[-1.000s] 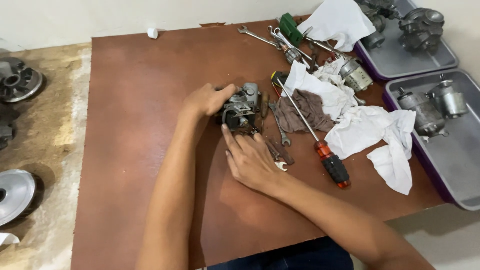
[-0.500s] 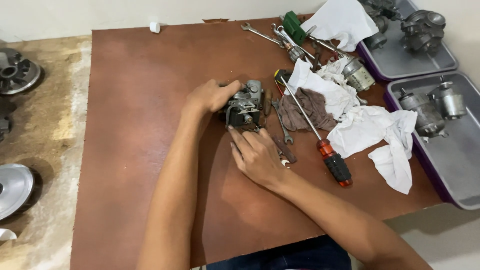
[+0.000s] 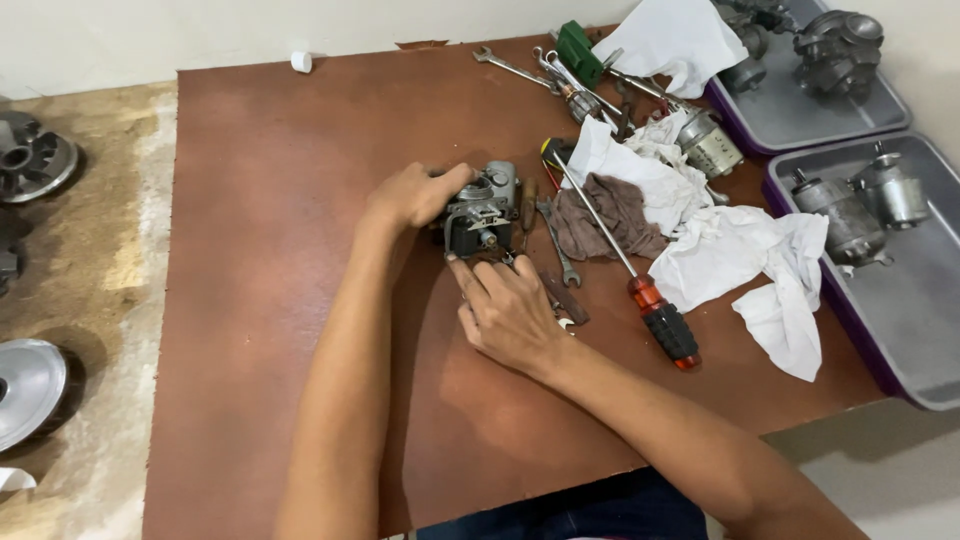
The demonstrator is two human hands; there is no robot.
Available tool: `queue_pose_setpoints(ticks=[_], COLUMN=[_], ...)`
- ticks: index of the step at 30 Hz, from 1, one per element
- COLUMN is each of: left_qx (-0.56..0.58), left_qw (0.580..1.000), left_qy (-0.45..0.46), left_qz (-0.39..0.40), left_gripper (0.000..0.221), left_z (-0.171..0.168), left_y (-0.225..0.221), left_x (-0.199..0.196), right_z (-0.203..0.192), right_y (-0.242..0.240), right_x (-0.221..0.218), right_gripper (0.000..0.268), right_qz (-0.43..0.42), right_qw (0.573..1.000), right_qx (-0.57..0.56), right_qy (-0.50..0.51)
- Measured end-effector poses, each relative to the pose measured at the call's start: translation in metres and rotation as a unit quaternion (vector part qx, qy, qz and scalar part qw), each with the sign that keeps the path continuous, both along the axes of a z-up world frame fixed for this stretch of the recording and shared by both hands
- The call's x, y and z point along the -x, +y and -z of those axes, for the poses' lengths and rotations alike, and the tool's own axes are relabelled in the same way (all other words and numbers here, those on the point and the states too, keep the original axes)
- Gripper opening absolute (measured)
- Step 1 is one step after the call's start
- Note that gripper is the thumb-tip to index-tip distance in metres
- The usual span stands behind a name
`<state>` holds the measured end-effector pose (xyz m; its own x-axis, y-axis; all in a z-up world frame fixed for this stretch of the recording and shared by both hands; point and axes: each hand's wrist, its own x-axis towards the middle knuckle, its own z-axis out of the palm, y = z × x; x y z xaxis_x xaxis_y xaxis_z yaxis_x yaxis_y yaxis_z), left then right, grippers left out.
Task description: Assembling a carburetor by fitting the housing halves together and preparing to secure them with screws.
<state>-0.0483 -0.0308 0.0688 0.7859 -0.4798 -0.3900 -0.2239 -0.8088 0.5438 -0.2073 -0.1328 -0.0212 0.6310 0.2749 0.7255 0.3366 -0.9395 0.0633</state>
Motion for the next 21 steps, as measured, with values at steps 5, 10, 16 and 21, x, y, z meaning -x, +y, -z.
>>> queue_pose_setpoints(ticks=[5, 10, 16, 21], left_qx=[-0.021, -0.019, -0.013, -0.016], left_qw=[1.000, 1.000, 1.000, 1.000], left_qy=[0.000, 0.001, 0.000, -0.001], left_qz=[-0.001, -0.011, -0.026, -0.017], left_gripper=[0.091, 0.090, 0.090, 0.085], left_z=[-0.008, 0.003, -0.001, 0.003], left_y=[-0.004, -0.007, -0.007, -0.005], left_x=[0.006, 0.001, 0.004, 0.001], right_z=[0.001, 0.005, 0.003, 0.011], right_y=[-0.004, -0.003, -0.004, -0.006], right_x=[0.002, 0.001, 0.001, 0.000], right_gripper=[0.044, 0.050, 0.052, 0.053], right_qz=[-0.007, 0.001, -0.010, -0.011], right_qw=[1.000, 1.000, 1.000, 0.999], right_qx=[-0.005, -0.015, 0.001, 0.006], right_qy=[0.001, 0.009, 0.022, 0.050])
